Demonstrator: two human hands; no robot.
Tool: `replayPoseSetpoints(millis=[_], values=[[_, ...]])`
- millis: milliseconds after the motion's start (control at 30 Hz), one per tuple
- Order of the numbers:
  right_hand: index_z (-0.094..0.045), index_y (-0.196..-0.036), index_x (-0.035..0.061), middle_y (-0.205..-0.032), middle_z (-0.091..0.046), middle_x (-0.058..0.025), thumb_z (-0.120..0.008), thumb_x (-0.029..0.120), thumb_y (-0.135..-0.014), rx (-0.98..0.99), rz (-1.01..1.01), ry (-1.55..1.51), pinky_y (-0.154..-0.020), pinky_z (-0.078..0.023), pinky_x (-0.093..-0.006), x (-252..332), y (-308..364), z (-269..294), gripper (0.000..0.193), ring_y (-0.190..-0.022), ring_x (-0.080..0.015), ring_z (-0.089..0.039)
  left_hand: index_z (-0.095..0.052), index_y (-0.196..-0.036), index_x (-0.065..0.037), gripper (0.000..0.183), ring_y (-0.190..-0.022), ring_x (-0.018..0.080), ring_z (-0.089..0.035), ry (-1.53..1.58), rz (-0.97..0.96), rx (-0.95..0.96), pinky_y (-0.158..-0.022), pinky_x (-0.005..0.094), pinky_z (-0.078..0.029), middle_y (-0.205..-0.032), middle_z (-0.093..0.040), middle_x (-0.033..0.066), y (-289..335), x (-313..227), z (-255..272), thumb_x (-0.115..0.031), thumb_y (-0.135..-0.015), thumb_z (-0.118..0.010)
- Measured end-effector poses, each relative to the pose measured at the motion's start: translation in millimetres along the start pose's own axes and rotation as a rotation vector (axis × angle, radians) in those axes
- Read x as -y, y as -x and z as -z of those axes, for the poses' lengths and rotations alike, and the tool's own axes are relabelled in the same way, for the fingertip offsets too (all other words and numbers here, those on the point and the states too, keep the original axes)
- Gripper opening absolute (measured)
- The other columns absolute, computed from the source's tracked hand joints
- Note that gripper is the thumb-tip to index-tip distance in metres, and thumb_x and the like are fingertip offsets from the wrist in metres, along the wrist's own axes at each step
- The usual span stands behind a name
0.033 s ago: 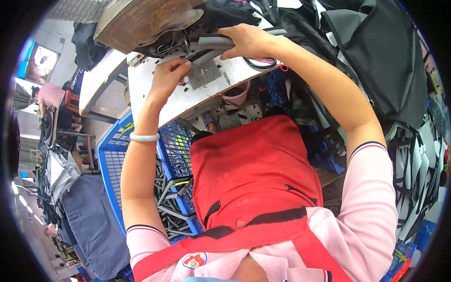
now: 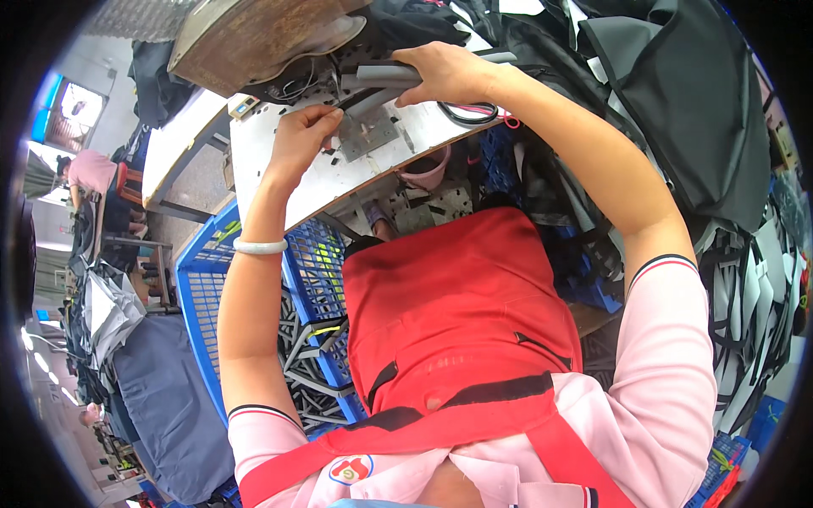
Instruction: Sewing reinforcement rubber strips onto fabric panels using an industrial sewing machine.
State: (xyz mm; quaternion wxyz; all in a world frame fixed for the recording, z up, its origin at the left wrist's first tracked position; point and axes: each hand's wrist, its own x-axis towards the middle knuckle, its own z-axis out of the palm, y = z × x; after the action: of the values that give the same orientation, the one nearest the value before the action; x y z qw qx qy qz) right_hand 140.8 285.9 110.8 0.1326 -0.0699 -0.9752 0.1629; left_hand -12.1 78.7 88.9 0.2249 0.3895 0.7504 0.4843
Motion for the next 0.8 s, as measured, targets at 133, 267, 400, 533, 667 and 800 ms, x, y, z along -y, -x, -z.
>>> replayPoseSetpoints(millis=[133,267,400,533,667,800], values=[[-0.048,-0.131,-0.0047,-0.105,-0.063,-0.0276,-0.075,0.04,-0.075,-0.022,-0.019,0.01,-0.088,-0.048,-0.038,-0.3,-4.5,-0.9,0.076,-0.099,-0.0366,-0.063,-0.069,-0.098,0.005,0.025,-0.062,0.0073,-0.053,0.073,0.0,0.017,-0.055,0.0216,-0.041,-0.073,-0.063,0.003,-7.6,4.3,5.3,-0.018,-0.087,-0.067],[-0.049,-0.132,-0.003,-0.113,-0.062,-0.0261,-0.073,0.043,-0.075,-0.068,0.026,0.05,-0.092,-0.048,-0.0396,-5.9,-14.2,-0.8,0.077,-0.104,-0.0369,-0.062,-0.069,-0.098,0.005,0.024,-0.064,0.0078,-0.054,0.15,-0.005,-0.004,-0.056,0.022,-0.042,-0.075,-0.064,0.0033,-19.7,12.0,6.6,-0.017,-0.088,-0.066],[-0.053,-0.124,0.0,-0.098,-0.064,-0.0262,-0.071,0.032,-0.08,-0.132,-0.014,0.01,-0.085,-0.049,-0.0407,-6.8,-12.2,-5.1,0.058,-0.094,-0.0395,-0.062,-0.07,-0.1,0.003,0.024,-0.066,0.0074,-0.054,0.194,0.01,-0.081,-0.057,0.0228,-0.043,-0.078,-0.065,0.0029,-20.0,20.4,17.9,-0.018,-0.089,-0.065],[-0.052,-0.122,0.0019,-0.093,-0.065,-0.0233,-0.061,0.014,-0.081,-0.131,0.03,-0.057,-0.077,-0.05,-0.0451,3.4,21.6,-14.4,0.043,-0.086,-0.0407,-0.063,-0.071,-0.095,0.003,0.025,-0.063,0.009,-0.054,-0.18,-0.089,-0.109,-0.058,0.0252,-0.044,-0.072,-0.065,0.0031,2.6,12.7,25.6,-0.021,-0.087,-0.066],[-0.058,-0.089,0.0099,-0.094,-0.061,-0.0082,-0.06,0.012,-0.075,-0.035,0.599,0.074,-0.083,-0.051,-0.0415,93.8,62.2,-74.1,0.013,-0.092,-0.0288,-0.061,-0.071,-0.091,0.003,0.031,-0.063,0.0117,-0.056,-0.203,-0.101,0.132,-0.059,0.0285,-0.046,-0.07,-0.065,0.0043,16.4,-10.5,-13.9,-0.027,-0.086,-0.067],[-0.059,-0.085,0.0076,-0.088,-0.063,-0.0111,-0.057,0.014,-0.077,-0.028,0.613,0.234,-0.081,-0.052,-0.0377,127.0,58.7,-103.9,0.01,-0.091,-0.0244,-0.064,-0.071,-0.091,0.002,0.032,-0.067,0.0126,-0.058,0.042,-0.012,0.192,-0.062,0.0283,-0.047,-0.075,-0.067,0.0047,24.4,-31.6,-40.8,-0.029,-0.087,-0.066]])
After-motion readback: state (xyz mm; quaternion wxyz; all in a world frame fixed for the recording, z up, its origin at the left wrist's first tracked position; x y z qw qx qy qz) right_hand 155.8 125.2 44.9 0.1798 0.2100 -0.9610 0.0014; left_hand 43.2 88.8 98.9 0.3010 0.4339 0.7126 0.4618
